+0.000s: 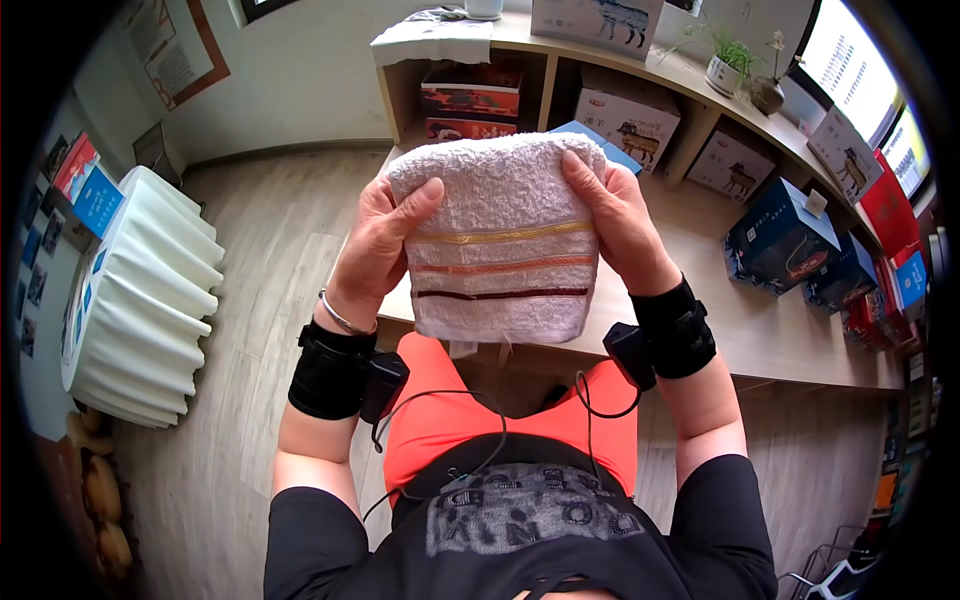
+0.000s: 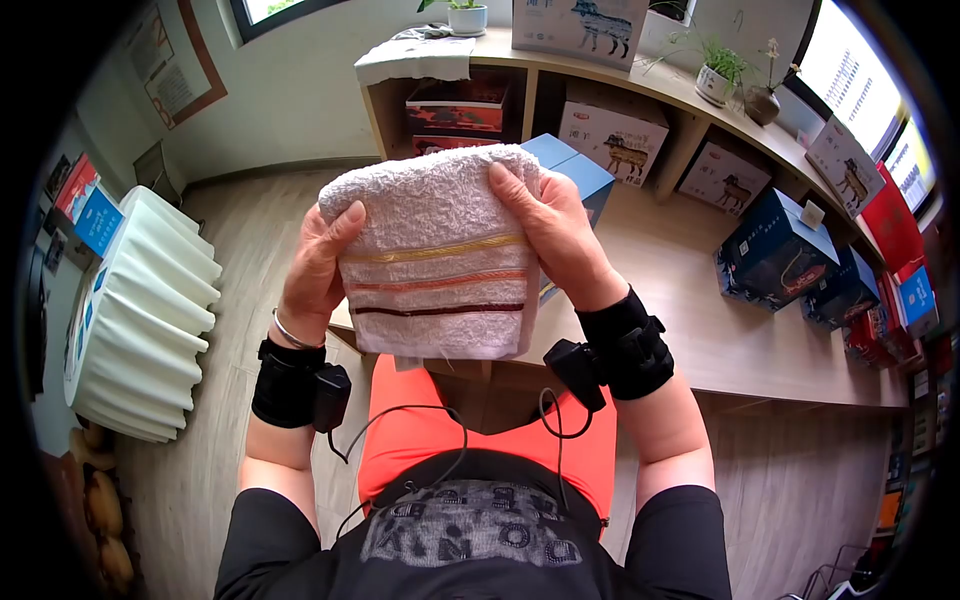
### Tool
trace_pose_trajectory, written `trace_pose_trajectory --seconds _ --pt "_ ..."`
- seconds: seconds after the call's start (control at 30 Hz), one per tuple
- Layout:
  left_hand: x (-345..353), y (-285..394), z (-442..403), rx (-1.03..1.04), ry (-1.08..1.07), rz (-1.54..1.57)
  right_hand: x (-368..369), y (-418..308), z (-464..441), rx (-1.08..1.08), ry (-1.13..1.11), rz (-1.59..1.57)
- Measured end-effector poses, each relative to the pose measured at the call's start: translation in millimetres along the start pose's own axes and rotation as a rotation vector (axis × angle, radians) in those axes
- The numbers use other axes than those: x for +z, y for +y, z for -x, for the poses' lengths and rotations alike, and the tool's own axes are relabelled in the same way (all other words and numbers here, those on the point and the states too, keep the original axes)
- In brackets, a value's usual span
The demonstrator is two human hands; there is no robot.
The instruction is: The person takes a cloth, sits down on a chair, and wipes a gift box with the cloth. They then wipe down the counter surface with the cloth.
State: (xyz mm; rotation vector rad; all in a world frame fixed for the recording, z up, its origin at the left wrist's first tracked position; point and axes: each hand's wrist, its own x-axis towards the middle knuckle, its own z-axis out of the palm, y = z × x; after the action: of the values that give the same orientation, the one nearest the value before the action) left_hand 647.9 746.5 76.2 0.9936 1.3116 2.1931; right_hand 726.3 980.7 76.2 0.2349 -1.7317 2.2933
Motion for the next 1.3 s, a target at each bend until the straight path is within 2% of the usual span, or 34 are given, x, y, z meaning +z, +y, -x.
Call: trace_pose_trajectory --seconds 0.1,0.2,0.27,0.33,0.37,0.47,0.57,0.73,0.83,0.97,1.1,1.17,1.23,1.27,1.3 --pt "0.3 -25.8 15.4 -0.128 -0.104 0.185 0.0 4.5 3.2 0.151 0.015 -0.127" --pt "2.4 -50.6 27.7 -0.316 -0.041 0.14 2.2 8.6 9.2 0.191 0.122 -0.05" --pt "-0.9 -60.1 30.7 -0.373 0.053 0.171 -9.0 24.6 11.6 0.196 0.086 -0.102" --pt "-3.1 -59.4 30.8 -0.324 0.128 0.212 -11.0 40.7 19.9 0.091 -0.024 -0.173" --pt "-3.1 -59.4 29.9 -0.297 0.165 0.234 -8.7 44.6 28.7 0.108 -0.078 -0.183" --pt "-2.0 -64.3 28.1 -0.209 0.188 0.124 -3.6 66.4 57.4 0.349 -0.196 -0.23" --pt "-1.9 -75.6 30.7 -0.185 0.156 -0.053 6.4 71.5 67.0 0.471 -0.109 -0.297" --pt "-6.4 -76.5 30.6 -0.266 0.117 0.02 0.2 54.9 61.2 0.354 0.008 -0.221" --pt "6.4 -77.1 32.1 -0.173 0.083 0.01 -9.7 54.5 57.8 0.305 -0.004 -0.126" --pt "4.7 -84.0 30.8 -0.205 0.106 0.06 -6.8 43.6 60.5 0.325 -0.049 -0.213" --pt "10.6 -84.6 20.6 -0.128 0.152 -0.211 -22.7 43.5 63.4 0.217 0.14 -0.062" --pt "13.7 -76.9 9.7 -0.051 0.224 -0.458 -51.4 16.5 47.6 0.043 0.244 0.033" --pt "10.7 -84.5 -5.5 0.147 0.212 -0.807 -82.8 1.2 17.9 -0.396 0.439 0.453" --pt "9.9 -88.8 -13.9 0.274 0.162 -1.036 -99.5 -4.9 5.5 -0.482 0.472 0.758" --pt "9.8 -94.8 -21.0 0.409 0.113 -1.264 -102.1 -8.5 -3.2 -0.441 0.467 0.886"
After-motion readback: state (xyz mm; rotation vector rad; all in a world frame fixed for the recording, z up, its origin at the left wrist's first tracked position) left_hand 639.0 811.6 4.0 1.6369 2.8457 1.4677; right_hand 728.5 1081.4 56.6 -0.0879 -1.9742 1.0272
